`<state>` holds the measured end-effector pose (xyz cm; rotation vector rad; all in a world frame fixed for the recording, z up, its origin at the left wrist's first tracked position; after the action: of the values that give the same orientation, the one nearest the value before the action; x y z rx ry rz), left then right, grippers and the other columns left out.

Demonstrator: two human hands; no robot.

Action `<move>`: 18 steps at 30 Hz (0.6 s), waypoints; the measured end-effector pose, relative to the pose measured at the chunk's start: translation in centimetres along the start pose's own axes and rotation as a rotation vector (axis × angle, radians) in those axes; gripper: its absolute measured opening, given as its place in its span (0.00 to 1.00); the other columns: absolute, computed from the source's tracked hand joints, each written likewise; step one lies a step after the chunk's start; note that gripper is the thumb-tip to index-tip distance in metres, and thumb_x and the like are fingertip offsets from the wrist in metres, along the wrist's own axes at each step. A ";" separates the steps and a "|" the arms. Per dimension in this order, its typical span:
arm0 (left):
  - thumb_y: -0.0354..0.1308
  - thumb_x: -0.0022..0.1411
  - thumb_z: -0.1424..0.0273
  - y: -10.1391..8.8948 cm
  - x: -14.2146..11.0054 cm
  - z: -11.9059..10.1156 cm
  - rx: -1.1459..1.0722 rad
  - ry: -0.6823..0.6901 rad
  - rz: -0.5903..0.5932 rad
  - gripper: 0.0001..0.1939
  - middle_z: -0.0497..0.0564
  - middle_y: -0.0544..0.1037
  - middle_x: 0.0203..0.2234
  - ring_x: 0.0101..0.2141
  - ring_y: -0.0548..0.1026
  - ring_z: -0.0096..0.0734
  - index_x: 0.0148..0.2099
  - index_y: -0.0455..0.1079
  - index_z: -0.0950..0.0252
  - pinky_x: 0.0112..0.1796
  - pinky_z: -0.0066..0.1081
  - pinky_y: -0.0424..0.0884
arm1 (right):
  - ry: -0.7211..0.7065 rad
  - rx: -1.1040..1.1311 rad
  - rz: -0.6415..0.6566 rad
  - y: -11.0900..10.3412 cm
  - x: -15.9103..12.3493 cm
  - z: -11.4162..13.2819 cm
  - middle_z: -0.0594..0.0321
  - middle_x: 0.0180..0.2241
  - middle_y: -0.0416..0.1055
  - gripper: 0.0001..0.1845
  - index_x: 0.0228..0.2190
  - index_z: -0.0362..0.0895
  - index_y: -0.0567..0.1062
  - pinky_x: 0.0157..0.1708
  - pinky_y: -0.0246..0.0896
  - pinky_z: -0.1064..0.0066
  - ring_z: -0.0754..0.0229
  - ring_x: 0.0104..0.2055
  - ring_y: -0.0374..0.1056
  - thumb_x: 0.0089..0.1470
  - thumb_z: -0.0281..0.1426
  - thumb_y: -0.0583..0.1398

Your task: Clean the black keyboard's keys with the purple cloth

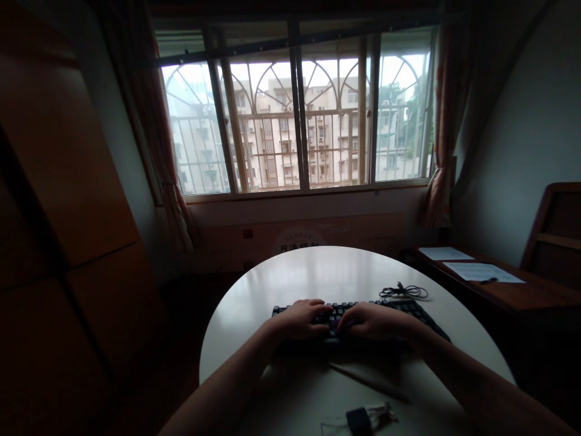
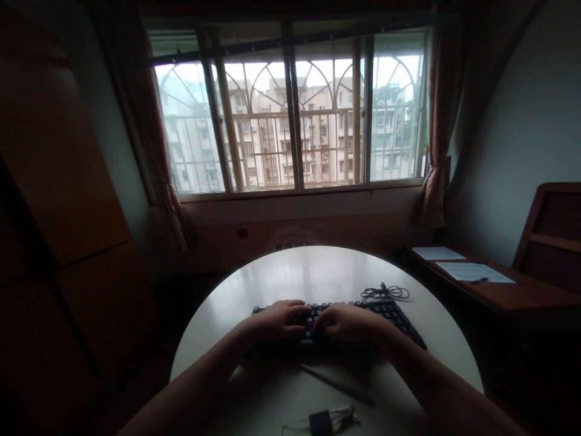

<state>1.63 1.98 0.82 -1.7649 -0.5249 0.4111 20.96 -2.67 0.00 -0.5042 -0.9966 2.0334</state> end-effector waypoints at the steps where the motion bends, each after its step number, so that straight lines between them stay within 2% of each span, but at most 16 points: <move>1: 0.57 0.63 0.52 0.0 0.0 0.0 0.001 -0.001 -0.001 0.31 0.52 0.66 0.60 0.58 0.66 0.52 0.66 0.60 0.52 0.55 0.43 0.64 | 0.001 0.003 0.000 0.0 0.0 0.0 0.61 0.43 0.80 0.19 0.47 0.48 0.80 0.44 0.66 0.70 0.55 0.41 0.75 0.55 0.31 0.57; 18: 0.57 0.63 0.53 -0.1 0.0 -0.1 0.011 0.006 -0.007 0.31 0.53 0.67 0.59 0.57 0.67 0.51 0.66 0.61 0.52 0.55 0.43 0.64 | -0.008 0.003 -0.003 0.1 0.1 -0.3 0.62 0.43 0.80 0.20 0.47 0.48 0.80 0.44 0.66 0.70 0.55 0.42 0.75 0.54 0.31 0.57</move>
<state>1.62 1.91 0.90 -1.7531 -0.5239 0.4029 20.99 -2.47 -0.22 -0.4929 -0.9982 2.0356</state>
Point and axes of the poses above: each hand's wrist, its own x-axis towards the middle knuckle, its own y-axis out of the palm, z = x × y, the point moved 4 cm from there along x, towards the middle knuckle
